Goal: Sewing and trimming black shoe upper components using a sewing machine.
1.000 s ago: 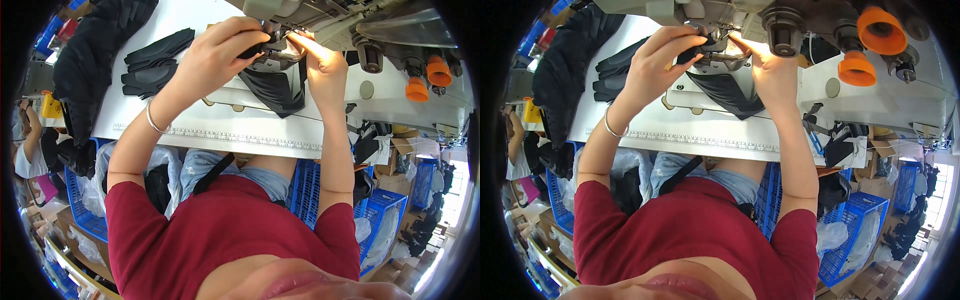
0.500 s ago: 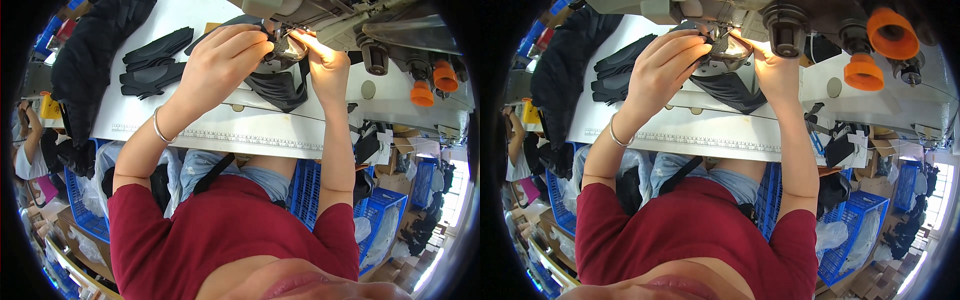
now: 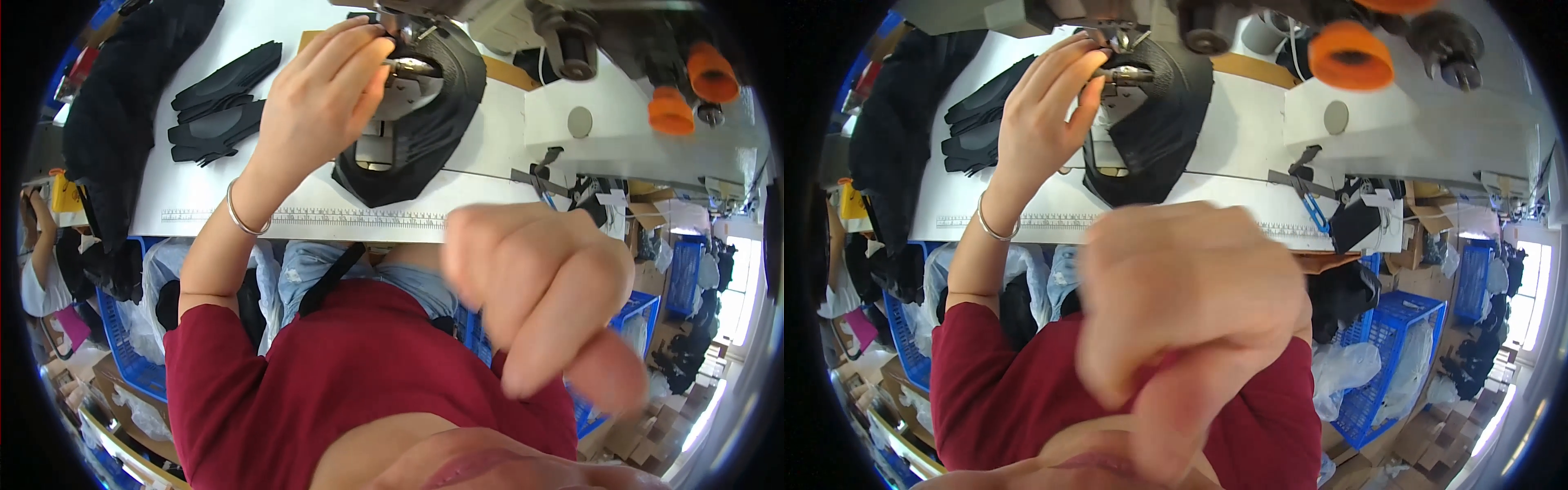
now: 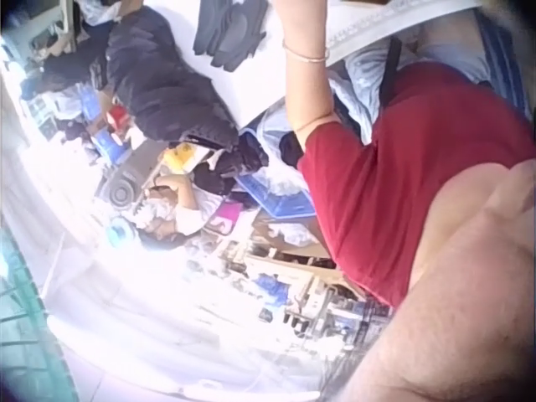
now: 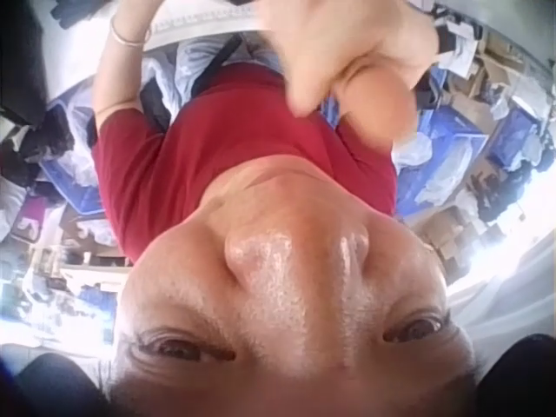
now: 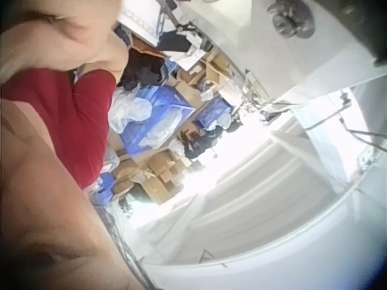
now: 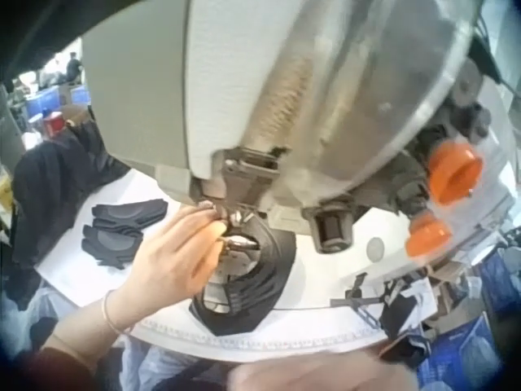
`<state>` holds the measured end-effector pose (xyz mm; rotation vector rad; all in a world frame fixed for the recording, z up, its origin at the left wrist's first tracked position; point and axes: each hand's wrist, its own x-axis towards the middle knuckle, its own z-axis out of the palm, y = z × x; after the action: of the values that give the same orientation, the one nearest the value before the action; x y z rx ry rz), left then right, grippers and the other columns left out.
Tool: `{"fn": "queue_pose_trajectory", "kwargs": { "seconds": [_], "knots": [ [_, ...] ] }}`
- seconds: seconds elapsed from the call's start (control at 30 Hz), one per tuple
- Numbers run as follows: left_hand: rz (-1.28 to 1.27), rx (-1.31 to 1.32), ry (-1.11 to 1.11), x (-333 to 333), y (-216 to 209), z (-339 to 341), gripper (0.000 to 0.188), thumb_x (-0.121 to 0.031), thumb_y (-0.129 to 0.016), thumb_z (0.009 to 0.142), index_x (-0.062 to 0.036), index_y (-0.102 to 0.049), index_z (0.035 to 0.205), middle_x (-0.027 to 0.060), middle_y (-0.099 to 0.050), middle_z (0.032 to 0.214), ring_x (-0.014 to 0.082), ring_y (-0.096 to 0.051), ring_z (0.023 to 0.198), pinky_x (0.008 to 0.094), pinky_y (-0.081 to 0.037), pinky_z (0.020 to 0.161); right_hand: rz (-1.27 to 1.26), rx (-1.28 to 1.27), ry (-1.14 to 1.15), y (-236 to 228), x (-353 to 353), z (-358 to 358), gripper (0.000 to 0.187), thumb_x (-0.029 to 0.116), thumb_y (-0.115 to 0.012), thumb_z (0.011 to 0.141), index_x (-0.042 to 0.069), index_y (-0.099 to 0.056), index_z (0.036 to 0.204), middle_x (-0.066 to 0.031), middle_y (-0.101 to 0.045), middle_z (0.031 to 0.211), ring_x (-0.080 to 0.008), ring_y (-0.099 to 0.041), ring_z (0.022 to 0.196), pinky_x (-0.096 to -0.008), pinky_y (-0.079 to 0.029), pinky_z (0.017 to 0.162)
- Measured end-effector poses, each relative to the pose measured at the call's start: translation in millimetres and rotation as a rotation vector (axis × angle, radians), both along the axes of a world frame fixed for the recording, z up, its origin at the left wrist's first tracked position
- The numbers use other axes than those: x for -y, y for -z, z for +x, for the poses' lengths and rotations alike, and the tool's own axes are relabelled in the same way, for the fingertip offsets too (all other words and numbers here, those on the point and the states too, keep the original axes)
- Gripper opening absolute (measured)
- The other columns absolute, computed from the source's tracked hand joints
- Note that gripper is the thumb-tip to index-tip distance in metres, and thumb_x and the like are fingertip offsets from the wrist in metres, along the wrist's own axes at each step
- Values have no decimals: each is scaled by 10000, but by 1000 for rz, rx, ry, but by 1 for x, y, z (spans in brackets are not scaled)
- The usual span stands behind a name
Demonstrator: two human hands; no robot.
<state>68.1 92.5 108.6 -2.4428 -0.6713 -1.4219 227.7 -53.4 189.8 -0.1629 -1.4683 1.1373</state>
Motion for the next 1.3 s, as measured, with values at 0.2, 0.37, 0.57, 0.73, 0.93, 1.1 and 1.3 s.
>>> {"fn": "queue_pose_trajectory", "kwargs": {
  "seconds": [0.2,0.37,0.57,0.73,0.93,1.1,1.3],
  "knots": [
    [-10,-16,-49,4,10,4,380,-41,-728,773,-193,-714,1120,55,-629,1102,283,-656,1081,362,-566,812,-125,-135,-206,0,2,-29,421,444,-838,756,68,-655,707,15,-576,650,-58,-476,492,-233,-285,430],
    [144,-119,-207,14,1,10,400,-120,-799,755,-248,-751,1131,42,-623,1098,247,-639,1090,372,-516,835,-333,24,-344,-13,-1,-8,383,365,-870,755,57,-646,713,22,-578,649,-64,-496,494,-232,-301,436],
    [211,-12,-160,0,16,21,335,-177,-718,741,-270,-756,1061,23,-581,976,229,-630,1040,379,-487,852,-177,191,-121,0,6,6,510,488,-654,941,69,-660,650,17,-563,563,-144,-464,467,-328,-278,440],
    [193,24,-151,5,12,21,217,-173,-692,740,-211,-754,945,44,-634,1005,264,-666,1053,396,-508,890,230,154,1532,-3,40,129,430,289,-529,1044,-89,-564,1246,-129,-640,906,-226,-615,843,-368,-521,804],
    [150,65,-112,4,16,19,241,-149,-704,726,-199,-748,957,64,-623,1020,315,-657,1084,430,-530,905,231,337,2302,-51,74,425,317,182,-568,1002,-53,-674,1187,-129,-676,1004,-227,-633,912,-329,-525,812],
    [56,88,-59,4,19,22,264,-133,-699,730,-191,-752,982,75,-614,1025,334,-640,1119,433,-530,922,-197,715,2023,-81,91,569,526,413,-470,1044,-57,-678,1154,-137,-688,1022,-193,-630,879,-325,-512,800],
    [1,79,-31,6,18,20,282,-115,-684,742,-174,-758,1007,88,-604,1044,342,-610,1164,438,-529,928,-168,450,2055,-49,68,524,550,400,-459,1059,-107,-609,1212,-170,-664,1155,-221,-637,1021,-327,-542,847]
  ]
}}
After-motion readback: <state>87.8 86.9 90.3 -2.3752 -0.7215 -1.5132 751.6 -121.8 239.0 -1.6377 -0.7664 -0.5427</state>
